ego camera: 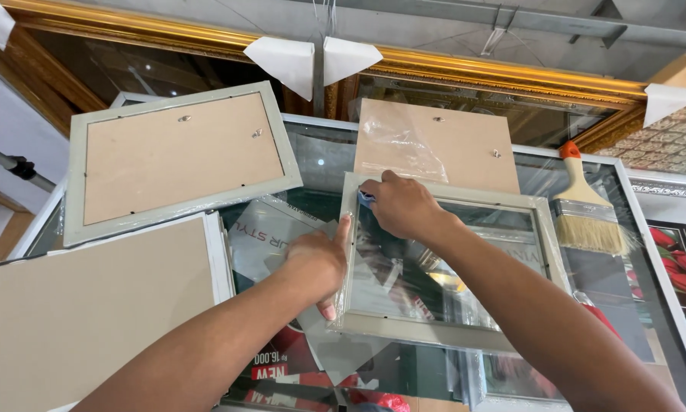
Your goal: Cleaning a glass pane and assembling a picture frame by inserting the backing and securing the tabs.
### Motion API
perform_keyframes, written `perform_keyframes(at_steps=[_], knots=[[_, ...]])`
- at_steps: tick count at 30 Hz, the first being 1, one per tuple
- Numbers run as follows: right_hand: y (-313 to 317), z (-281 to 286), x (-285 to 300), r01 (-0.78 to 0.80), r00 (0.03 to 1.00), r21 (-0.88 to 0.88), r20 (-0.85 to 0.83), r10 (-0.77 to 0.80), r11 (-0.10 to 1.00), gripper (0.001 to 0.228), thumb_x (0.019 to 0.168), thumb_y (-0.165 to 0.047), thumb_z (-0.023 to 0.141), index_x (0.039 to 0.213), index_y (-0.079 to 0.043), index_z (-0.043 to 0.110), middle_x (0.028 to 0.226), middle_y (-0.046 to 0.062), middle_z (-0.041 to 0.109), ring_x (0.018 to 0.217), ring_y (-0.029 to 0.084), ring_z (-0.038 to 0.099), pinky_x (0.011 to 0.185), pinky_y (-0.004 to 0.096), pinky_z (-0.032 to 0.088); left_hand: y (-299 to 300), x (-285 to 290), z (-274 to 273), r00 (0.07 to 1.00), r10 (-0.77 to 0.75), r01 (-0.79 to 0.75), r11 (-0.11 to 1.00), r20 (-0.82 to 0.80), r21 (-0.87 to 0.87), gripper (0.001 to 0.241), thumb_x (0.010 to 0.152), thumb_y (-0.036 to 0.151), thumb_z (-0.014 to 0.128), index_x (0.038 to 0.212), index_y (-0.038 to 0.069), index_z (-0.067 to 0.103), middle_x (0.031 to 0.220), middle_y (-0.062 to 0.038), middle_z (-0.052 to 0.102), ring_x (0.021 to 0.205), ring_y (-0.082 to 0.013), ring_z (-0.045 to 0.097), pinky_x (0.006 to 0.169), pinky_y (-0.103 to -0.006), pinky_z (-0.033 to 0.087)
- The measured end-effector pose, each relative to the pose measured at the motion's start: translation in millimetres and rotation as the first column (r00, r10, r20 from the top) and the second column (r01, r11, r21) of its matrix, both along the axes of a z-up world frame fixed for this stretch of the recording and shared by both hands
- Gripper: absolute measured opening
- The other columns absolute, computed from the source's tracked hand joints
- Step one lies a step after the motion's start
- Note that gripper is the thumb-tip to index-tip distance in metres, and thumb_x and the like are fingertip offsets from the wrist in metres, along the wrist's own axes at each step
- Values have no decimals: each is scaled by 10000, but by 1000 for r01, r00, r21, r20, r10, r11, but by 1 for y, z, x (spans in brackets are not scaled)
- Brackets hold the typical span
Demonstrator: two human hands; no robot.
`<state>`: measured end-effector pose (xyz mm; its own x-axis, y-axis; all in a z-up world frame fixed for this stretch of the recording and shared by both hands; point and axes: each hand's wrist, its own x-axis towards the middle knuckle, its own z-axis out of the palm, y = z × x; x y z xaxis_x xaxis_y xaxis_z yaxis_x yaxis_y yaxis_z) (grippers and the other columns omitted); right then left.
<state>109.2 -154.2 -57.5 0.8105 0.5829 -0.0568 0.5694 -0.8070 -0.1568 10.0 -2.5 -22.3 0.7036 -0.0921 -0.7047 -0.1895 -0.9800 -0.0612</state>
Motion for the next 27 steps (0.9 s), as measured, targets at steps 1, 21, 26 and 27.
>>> perform_keyframes(at_steps=[1, 21, 26, 27], knots=[[1, 4, -2, 0, 1000, -1, 4, 0, 1000, 411, 929, -192, 605, 1340, -185, 619, 1153, 222, 607, 1009, 439, 669, 901, 512, 537, 1, 0, 0, 1000, 0, 0, 1000, 4, -1, 1684, 552, 441, 1023, 1636, 56, -206, 1461, -225, 513, 1268, -366, 606, 960, -462, 568], [-47, -2, -116, -347, 923, 310, -53, 381, 885, 351, 866, -134, 666, 1210, -147, 735, 1120, 179, 645, 938, 387, 691, 808, 477, 568, -4, 1, -3, 1000, 9, -9, 1000, 5, 27, 1708, 532, 435, 1031, 1629, 44, -218, 1459, -218, 529, 1263, -364, 615, 981, -468, 563], [-14, 11, -74, 156, 988, 365, -65, -142, 918, 353, 890, -167, 638, 1240, -132, 666, 1100, 189, 636, 887, 402, 704, 810, 474, 580, -7, 2, -4, 1000, -11, 11, 999, 1, 51, 1690, 543, 447, 1035, 1622, 33, -198, 1503, -229, 471, 1294, -377, 581, 996, -467, 556], [-5, 9, -64, 179, 980, 353, 21, -199, 918, 380, 880, -153, 649, 1258, -114, 636, 1146, 234, 614, 917, 437, 685, 801, 494, 569, -7, 2, -3, 1000, -8, 8, 999, 10, 51, 1681, 546, 438, 1038, 1622, 33, -188, 1515, -232, 452, 1301, -387, 574, 1002, -471, 550]])
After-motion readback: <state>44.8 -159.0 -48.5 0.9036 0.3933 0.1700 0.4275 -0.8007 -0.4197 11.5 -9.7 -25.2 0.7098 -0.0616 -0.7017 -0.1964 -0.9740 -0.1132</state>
